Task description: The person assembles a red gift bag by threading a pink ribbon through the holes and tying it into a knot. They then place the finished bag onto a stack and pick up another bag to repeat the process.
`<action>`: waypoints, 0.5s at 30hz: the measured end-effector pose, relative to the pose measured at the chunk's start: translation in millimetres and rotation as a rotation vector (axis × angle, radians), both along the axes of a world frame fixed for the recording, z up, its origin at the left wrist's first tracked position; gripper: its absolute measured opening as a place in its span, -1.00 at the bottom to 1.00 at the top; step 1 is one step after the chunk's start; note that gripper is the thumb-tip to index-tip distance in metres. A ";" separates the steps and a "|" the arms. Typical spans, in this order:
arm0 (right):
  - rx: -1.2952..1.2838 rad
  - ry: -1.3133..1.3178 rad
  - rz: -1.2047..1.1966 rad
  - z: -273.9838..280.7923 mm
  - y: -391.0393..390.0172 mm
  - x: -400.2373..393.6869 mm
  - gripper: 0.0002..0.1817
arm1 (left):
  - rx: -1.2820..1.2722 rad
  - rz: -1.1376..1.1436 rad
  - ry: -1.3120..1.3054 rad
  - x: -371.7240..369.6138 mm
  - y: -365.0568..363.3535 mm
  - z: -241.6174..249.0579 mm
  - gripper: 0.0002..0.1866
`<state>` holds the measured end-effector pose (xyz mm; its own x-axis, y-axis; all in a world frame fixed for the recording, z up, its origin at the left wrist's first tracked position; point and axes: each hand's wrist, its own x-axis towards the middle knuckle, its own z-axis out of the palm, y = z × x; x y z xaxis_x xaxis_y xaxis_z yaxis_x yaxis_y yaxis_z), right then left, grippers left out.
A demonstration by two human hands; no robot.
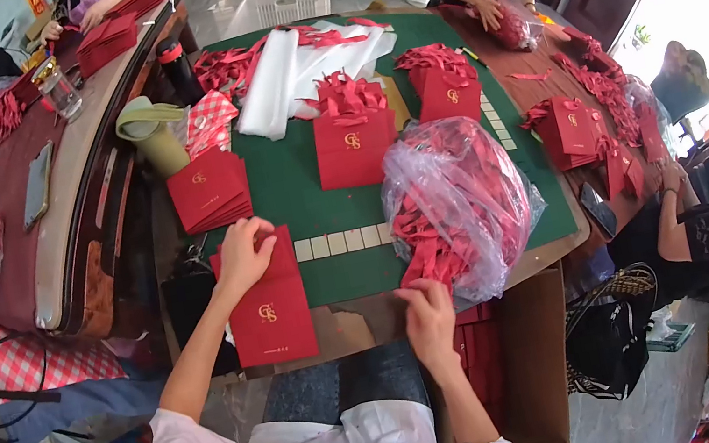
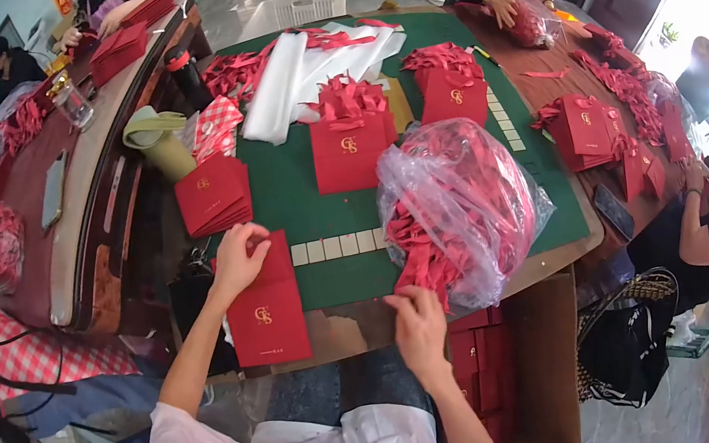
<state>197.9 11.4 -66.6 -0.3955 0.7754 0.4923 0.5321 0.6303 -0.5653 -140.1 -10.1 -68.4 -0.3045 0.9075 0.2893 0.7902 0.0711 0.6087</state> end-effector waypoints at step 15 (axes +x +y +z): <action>-0.081 -0.187 -0.030 -14.7 3.4 39.3 -0.81 | -0.188 -0.115 0.173 30.9 -67.7 3.1 -0.56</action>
